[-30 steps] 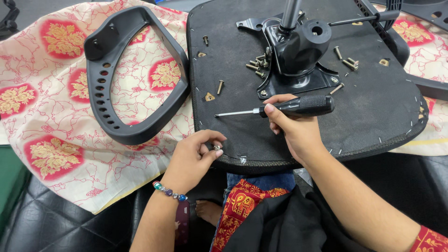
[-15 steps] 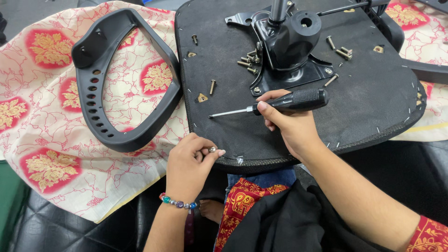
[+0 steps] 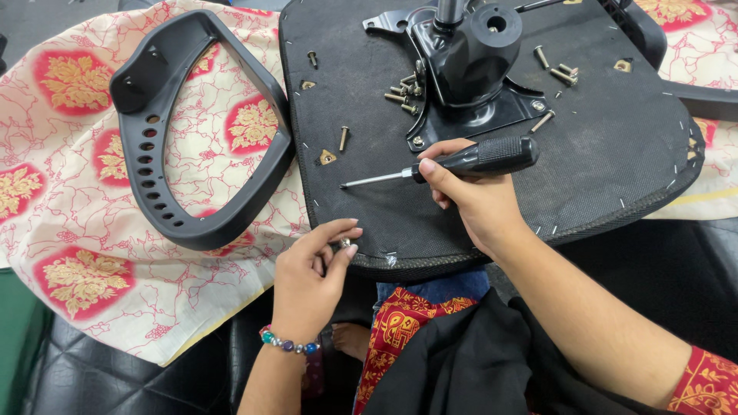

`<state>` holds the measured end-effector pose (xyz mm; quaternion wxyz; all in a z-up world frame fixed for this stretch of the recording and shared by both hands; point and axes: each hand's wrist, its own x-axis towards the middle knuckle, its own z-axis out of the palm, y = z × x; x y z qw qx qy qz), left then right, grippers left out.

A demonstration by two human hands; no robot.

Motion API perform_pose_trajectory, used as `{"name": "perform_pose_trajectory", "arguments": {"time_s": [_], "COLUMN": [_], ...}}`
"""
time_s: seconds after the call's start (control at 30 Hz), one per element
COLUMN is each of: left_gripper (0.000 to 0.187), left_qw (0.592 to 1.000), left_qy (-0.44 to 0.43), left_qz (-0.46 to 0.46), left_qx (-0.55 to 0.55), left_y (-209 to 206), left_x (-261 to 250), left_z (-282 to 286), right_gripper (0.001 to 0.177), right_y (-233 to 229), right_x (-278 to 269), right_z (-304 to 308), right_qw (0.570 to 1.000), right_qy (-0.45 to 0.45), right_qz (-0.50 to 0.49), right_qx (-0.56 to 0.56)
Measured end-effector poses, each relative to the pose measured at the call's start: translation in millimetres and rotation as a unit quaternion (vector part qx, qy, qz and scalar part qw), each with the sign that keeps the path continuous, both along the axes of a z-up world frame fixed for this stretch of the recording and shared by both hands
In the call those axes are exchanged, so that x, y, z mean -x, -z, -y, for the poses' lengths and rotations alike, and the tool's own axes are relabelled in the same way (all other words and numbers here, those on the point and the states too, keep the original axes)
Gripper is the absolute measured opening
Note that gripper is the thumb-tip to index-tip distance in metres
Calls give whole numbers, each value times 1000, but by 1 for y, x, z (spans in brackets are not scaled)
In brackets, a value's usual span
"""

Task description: The person uses a screwdriver to fasten screws into a black plastic chair base while seated on a chair. They repeatedly pick up screws, align them with holes in the base, and turn the screwdriver to tighten them. The chair base and scattered screws remain on the seat throughout.

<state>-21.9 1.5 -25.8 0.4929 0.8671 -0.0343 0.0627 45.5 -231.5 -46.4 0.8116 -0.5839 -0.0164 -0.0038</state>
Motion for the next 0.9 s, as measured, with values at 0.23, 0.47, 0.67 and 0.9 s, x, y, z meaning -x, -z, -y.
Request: {"name": "perform_pose_trajectory", "arguments": {"time_s": [0.23,0.47,0.67,0.9], "left_gripper": [23,43,52,27], "left_qw": [997,991,959,990], "left_qy": [-57,-115,-82,-14], "left_qz": [44,58,193,77], "left_qx": [16,-31,-189,-120], "left_y": [15,12,8,4], "left_x": [3,6,10,6], "left_z": [0,13,18,11], "right_gripper": [19,20,21,23], "right_y": [-1,-1,-1,-1], "right_x": [0,1,2,5], "right_z": [-1,-1,-1,-1], "right_qw": [1000,1000,1000,1000], "right_qy": [-1,7,11,11], "right_qz": [11,3,3,-6], "right_qx": [-6,-2,2,6]}}
